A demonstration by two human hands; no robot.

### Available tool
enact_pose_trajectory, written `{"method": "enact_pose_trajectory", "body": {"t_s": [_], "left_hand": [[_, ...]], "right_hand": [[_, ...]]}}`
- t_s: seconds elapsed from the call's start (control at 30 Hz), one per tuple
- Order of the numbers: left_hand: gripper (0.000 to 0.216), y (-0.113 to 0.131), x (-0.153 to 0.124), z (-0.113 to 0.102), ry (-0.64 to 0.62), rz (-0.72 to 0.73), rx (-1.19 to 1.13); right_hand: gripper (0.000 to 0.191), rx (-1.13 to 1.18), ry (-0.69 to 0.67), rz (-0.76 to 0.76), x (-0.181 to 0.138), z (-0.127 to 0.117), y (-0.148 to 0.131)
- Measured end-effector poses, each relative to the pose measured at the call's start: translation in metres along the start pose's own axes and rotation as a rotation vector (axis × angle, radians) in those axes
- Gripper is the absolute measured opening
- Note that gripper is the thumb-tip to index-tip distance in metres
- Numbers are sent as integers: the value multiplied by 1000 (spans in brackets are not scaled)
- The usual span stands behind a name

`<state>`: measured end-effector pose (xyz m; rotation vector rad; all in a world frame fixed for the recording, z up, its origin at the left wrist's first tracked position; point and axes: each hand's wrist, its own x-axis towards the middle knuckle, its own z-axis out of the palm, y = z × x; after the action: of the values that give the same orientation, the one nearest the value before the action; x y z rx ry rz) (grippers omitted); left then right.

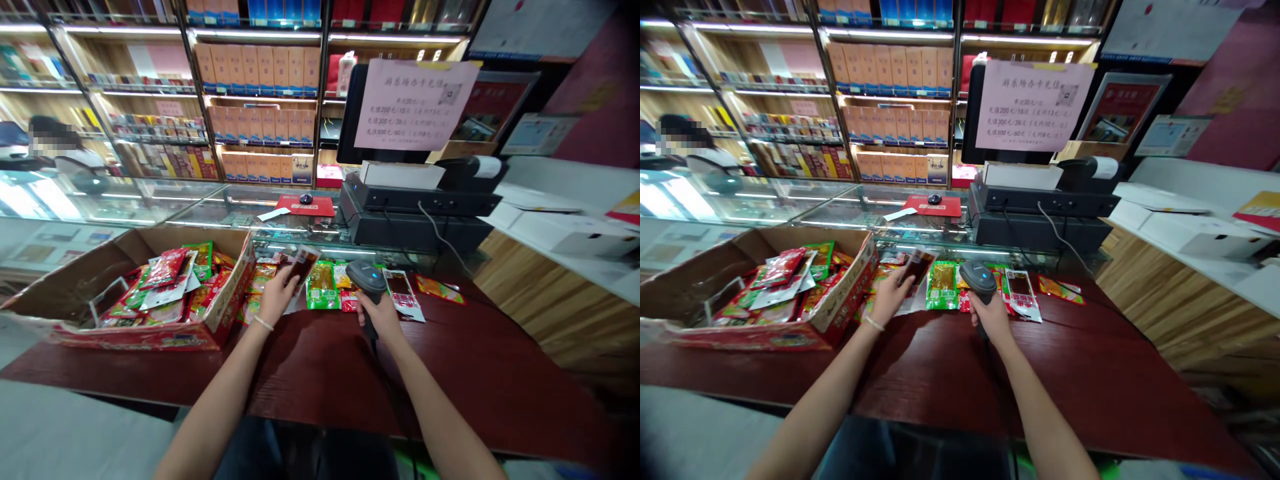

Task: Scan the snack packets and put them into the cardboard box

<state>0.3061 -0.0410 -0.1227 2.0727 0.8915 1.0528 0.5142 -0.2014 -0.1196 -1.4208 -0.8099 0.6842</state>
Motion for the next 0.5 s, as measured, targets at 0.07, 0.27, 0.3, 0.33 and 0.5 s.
{"method": "enact_pose_trajectory", "body": {"t_s": [0.07, 0.27, 0.3, 0.33, 0.5], "left_hand": [[35, -4, 6, -1, 93, -75, -279], [43, -8, 6, 6, 46, -223, -635], [43, -8, 5, 7, 37, -218, -623], [42, -8, 5, 8, 23, -206, -593], [35, -7, 4, 12, -80, -112, -334]], "right_hand": [[42, -4, -18, -7, -1, 0, 0], [43, 34, -74, 10, -8, 3, -7], [44, 27, -89, 14, -9, 4, -9], [45, 18, -103, 18, -11, 6, -11], [48, -21, -164, 17, -19, 13, -15]]}}
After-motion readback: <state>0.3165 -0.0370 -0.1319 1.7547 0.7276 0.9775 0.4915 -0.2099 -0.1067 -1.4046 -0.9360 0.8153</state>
